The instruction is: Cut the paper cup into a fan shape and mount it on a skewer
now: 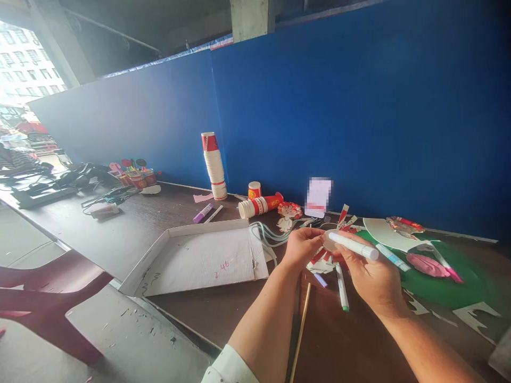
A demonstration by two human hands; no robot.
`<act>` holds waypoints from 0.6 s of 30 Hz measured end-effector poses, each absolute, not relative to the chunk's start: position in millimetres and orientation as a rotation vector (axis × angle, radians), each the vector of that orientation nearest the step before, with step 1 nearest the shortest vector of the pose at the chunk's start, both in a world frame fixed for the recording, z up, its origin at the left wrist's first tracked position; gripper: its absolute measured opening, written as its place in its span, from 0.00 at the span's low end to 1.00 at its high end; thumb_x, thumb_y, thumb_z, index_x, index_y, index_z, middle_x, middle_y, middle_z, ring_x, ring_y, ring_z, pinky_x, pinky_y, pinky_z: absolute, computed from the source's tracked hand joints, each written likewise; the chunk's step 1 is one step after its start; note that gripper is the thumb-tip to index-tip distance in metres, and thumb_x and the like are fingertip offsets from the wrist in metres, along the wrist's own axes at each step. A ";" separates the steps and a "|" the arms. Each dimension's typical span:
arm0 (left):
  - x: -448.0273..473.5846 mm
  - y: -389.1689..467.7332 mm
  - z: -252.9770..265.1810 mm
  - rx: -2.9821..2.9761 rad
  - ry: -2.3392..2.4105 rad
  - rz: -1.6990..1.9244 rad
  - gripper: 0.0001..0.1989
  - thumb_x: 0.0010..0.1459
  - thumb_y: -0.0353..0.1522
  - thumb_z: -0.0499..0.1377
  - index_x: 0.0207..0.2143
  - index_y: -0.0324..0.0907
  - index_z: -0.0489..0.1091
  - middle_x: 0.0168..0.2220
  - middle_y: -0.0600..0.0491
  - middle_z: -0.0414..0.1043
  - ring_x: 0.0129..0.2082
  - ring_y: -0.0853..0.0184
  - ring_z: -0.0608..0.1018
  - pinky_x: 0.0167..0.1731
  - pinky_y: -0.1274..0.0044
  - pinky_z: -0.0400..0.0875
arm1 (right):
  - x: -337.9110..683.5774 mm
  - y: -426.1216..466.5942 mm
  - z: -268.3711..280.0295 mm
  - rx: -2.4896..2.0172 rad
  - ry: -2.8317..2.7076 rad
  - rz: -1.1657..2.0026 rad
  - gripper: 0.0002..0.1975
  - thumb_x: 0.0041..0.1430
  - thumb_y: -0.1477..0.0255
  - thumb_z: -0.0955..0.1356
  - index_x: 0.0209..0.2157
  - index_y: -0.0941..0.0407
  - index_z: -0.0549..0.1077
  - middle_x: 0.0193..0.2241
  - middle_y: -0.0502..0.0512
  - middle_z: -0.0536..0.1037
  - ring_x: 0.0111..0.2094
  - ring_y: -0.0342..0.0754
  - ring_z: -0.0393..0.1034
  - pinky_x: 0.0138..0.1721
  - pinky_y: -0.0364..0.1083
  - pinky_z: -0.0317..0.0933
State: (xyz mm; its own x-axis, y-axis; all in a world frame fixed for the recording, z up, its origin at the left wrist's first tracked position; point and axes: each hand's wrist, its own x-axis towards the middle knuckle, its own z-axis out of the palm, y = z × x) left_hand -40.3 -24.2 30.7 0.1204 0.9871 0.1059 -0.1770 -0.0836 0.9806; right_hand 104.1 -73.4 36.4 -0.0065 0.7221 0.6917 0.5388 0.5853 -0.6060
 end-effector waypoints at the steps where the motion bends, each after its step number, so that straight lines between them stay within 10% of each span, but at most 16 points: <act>1: -40.2 -25.6 32.8 1.206 0.951 1.250 0.10 0.50 0.32 0.62 0.33 0.35 0.78 0.20 0.54 0.70 0.17 0.76 0.64 0.17 0.83 0.56 | 104.2 -73.0 36.0 -1.057 -1.674 0.189 0.14 0.64 0.65 0.67 0.49 0.53 0.74 0.37 0.58 0.83 0.30 0.51 0.80 0.32 0.49 0.75; 18: -41.3 -27.5 33.5 1.259 0.964 1.197 0.11 0.49 0.32 0.64 0.35 0.36 0.79 0.23 0.53 0.73 0.20 0.74 0.68 0.21 0.82 0.61 | 105.8 -67.7 34.2 -1.107 -1.738 -0.175 0.14 0.64 0.65 0.66 0.46 0.56 0.76 0.42 0.61 0.82 0.42 0.55 0.78 0.43 0.52 0.73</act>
